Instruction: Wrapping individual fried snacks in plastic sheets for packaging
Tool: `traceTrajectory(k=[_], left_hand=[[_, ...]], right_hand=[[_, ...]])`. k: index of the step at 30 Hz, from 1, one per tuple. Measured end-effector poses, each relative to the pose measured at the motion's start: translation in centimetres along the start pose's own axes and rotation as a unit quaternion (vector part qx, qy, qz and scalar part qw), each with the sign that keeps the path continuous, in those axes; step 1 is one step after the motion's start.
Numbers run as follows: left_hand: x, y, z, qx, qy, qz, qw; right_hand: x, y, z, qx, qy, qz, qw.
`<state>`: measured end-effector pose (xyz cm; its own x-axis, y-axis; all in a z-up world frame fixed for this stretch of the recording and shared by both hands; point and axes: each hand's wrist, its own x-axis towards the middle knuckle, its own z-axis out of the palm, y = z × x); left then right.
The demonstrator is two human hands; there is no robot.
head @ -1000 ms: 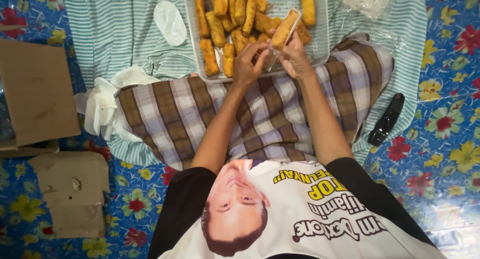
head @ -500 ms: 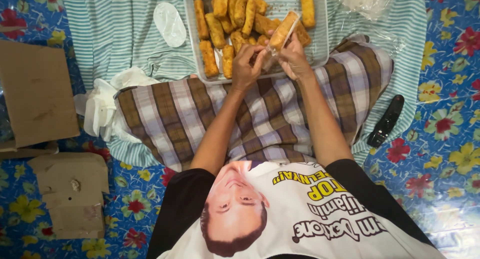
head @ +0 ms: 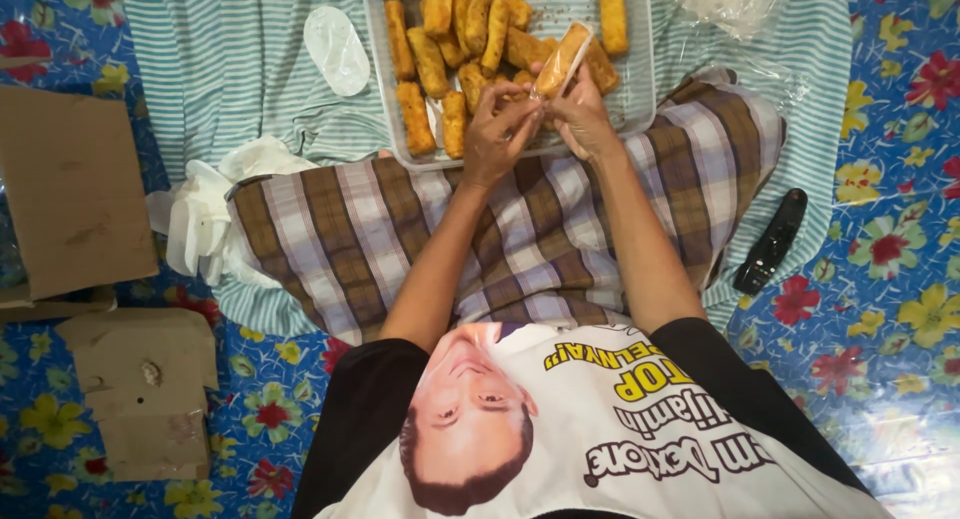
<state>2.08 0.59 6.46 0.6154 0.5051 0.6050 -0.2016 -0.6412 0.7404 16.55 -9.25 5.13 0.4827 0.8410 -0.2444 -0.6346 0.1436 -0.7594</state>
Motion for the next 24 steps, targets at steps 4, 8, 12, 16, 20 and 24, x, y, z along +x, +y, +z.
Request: traceTrajectory(k=[4, 8, 12, 16, 20, 24], left_hand=[[0.0, 0.2, -0.1, 0.017, -0.025, 0.005, 1.0], [0.3, 0.6, -0.2, 0.032, -0.03, 0.025, 0.999], [0.4, 1.2, -0.3, 0.063, -0.027, 0.029, 0.997], [0.3, 1.0, -0.2, 0.075, -0.042, 0.019, 0.996], [0.3, 0.9, 0.0, 0.052, -0.043, 0.026, 0.997], [-0.1, 0.1, 0.4, 0.03, -0.037, -0.065, 0.997]], right_hand=[[-0.1, -0.5, 0.5, -0.01, 0.006, -0.005, 1.0], [-0.4, -1.2, 1.4, 0.001, 0.022, 0.01, 1.0], [-0.3, -0.6, 0.3, 0.043, -0.004, -0.004, 0.999], [-0.5, -1.2, 1.0, 0.036, 0.025, 0.02, 0.999], [-0.3, -1.0, 1.2, 0.059, 0.059, 0.006, 0.997], [0.2, -0.1, 0.0, 0.052, 0.055, -0.024, 0.997]])
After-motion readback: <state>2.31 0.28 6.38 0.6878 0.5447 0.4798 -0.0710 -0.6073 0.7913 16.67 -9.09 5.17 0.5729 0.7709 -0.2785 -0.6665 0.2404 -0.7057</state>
